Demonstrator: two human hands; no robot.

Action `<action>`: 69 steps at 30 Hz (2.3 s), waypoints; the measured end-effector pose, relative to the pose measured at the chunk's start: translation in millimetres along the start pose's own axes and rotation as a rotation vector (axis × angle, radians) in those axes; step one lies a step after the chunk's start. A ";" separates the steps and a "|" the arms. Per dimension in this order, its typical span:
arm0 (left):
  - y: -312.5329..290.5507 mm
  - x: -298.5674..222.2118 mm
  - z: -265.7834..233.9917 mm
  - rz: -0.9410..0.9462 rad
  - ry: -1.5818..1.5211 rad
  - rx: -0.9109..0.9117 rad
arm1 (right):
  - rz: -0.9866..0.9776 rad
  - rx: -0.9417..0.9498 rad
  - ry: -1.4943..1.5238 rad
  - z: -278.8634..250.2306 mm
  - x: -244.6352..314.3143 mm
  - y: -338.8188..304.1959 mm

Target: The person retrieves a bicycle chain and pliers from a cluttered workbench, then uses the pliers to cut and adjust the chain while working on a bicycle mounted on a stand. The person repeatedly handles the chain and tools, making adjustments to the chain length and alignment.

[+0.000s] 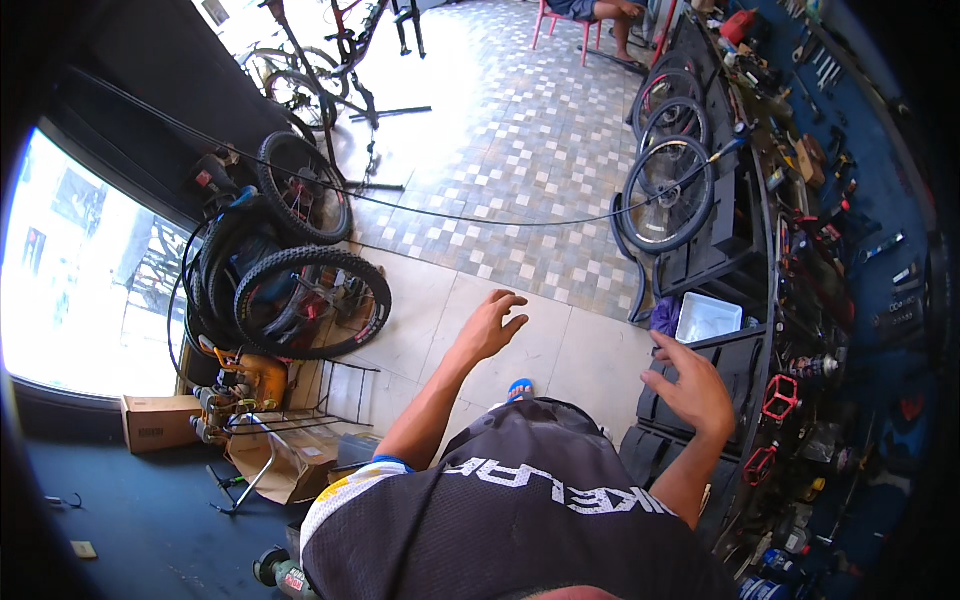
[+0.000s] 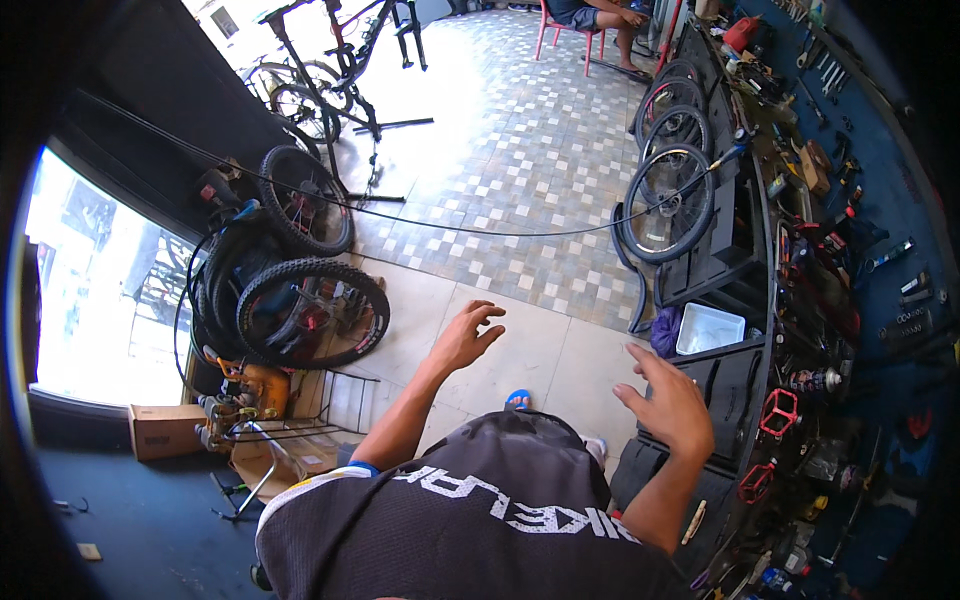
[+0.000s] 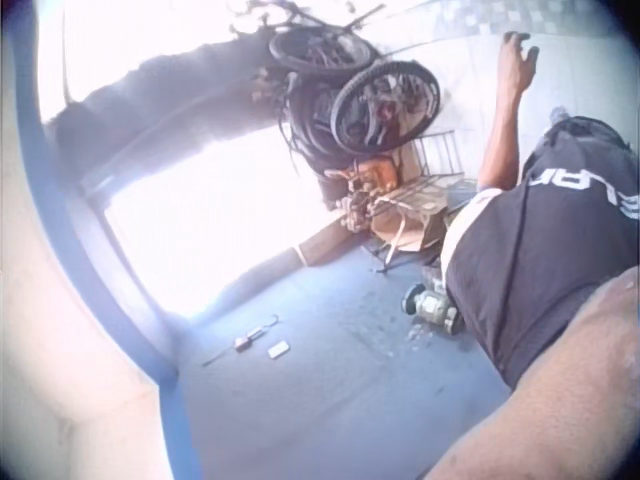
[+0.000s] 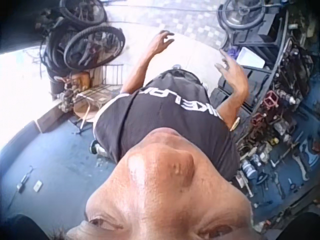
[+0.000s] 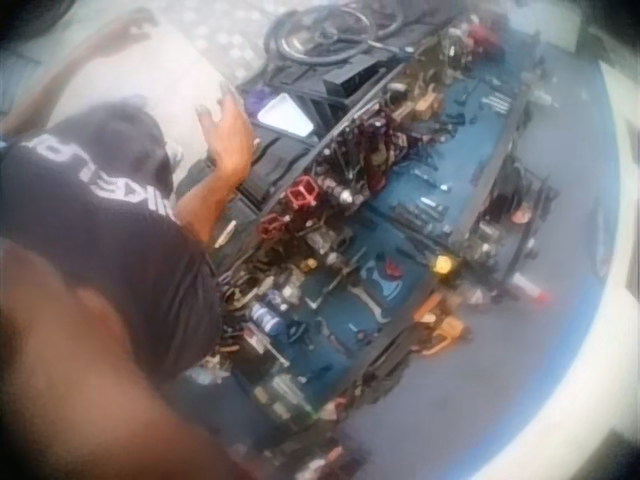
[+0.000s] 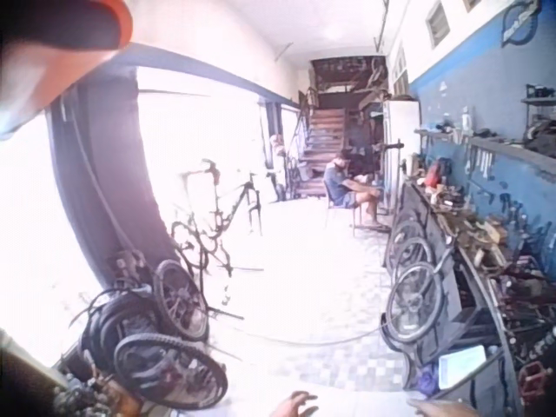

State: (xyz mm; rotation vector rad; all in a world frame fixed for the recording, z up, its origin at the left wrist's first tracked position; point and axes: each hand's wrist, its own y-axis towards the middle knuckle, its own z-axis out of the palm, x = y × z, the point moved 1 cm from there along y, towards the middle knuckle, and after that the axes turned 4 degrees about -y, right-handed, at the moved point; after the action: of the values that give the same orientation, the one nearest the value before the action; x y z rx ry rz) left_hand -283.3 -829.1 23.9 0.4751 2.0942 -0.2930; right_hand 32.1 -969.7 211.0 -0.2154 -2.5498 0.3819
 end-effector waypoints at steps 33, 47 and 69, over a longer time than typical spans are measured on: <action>77.0 7.5 65.1 0.274 0.060 0.444 | 0.397 -0.033 -0.092 13.6 -37.3 -40.7; 87.1 -107.4 209.5 0.374 0.062 0.659 | 0.737 -0.275 -0.017 -47.2 -174.1 -159.9; 79.9 -264.5 408.2 0.416 0.238 0.847 | 0.360 -0.059 0.113 -11.7 -349.8 -161.9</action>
State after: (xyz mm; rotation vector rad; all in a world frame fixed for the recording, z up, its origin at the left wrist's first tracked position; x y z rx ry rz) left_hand 188.3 -972.7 28.1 1.4779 1.9523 -0.9136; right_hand 319.4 -1200.6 97.6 -0.7036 -2.4101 0.4159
